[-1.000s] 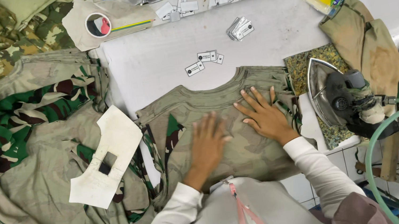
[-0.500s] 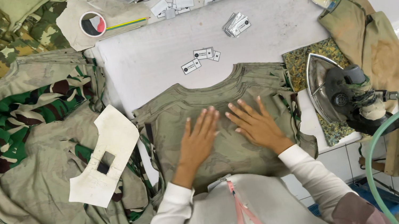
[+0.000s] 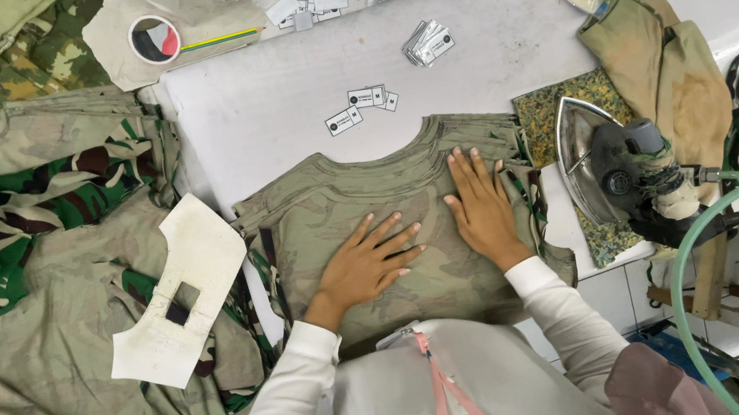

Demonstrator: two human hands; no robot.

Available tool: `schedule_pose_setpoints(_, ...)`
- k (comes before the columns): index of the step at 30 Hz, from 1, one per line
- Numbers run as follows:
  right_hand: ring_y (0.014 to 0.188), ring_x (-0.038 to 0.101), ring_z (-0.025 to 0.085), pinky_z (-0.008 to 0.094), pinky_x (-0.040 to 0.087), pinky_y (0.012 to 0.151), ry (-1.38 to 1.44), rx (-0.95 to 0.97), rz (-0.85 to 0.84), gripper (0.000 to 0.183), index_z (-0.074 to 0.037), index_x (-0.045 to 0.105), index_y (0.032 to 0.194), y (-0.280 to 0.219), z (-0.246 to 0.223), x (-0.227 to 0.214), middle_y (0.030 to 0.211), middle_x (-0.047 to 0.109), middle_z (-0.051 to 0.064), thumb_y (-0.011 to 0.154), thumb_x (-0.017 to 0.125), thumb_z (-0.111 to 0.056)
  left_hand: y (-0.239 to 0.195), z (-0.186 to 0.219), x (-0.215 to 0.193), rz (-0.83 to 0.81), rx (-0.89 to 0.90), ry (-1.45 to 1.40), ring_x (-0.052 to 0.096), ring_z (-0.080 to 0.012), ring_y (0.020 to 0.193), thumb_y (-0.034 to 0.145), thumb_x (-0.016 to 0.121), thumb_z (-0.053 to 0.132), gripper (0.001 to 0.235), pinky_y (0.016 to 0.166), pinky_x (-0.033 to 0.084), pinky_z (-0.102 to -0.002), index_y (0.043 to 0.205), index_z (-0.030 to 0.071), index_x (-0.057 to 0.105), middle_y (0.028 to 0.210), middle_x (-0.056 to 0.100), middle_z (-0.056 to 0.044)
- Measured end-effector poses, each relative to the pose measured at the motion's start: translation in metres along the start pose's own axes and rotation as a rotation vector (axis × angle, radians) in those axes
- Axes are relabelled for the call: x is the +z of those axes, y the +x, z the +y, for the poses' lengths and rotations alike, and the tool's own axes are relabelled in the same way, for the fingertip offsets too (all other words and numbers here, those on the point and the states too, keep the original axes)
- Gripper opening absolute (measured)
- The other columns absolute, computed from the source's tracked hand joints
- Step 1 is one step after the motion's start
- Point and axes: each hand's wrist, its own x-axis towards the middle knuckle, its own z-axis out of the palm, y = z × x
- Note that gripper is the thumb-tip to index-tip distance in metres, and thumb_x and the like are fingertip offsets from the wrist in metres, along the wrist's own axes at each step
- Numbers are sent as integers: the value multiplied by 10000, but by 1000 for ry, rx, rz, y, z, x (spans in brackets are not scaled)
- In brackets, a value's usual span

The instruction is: The person irons a camouflage t-shirt on a white table using a steam iron and a white template. They repeatedly place the template on the shirt, iron over it, and remove it. The person also handles small tags and stacks the finished shirts.

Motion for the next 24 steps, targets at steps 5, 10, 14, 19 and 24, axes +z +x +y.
schedule_pose_setpoints(5,1319,136,359,504,75,1056,228,146,144,511,-35,190,1395,9,-6,-10,1435,188,177,939,346,-205,-25,8,-22,42,-9,102,229,-205,1321,924,227,430,381,1046,177,-484,1288,431,340,1437,253,77)
schedule_pose_setpoints(10,1340,114,312,568,9,1035,-32,-93,-7,487,-217,261,1386,-13,-14,-14,1465,167,78,922,317,-354,-117,-15,-18,548,-714,219,317,-355,1247,892,436,355,316,980,240,-504,1172,285,563,1346,365,-147)
schedule_pose_setpoints(14,1354,113,306,539,195,1015,-159,-54,-137,494,-350,279,1367,-23,-4,-7,1481,160,53,893,277,-489,-205,-31,-2,1098,-2002,-5,122,-415,1218,924,521,383,549,980,50,-569,1319,116,249,1318,75,-240)
schedule_pose_setpoints(19,1354,109,259,451,203,1018,-105,83,-16,564,-180,206,1417,-31,5,9,1483,140,64,918,250,-440,-280,-55,18,1203,-2401,-274,152,-397,1205,910,678,298,650,924,157,-529,1327,83,227,1334,146,-243)
schedule_pose_setpoints(24,1351,115,291,424,233,1007,-72,139,53,624,-60,204,1398,-32,6,12,1474,144,123,900,332,-414,-312,-76,37,1605,-2138,-586,533,-385,1021,696,866,266,551,778,356,-584,1132,162,546,1053,571,-154)
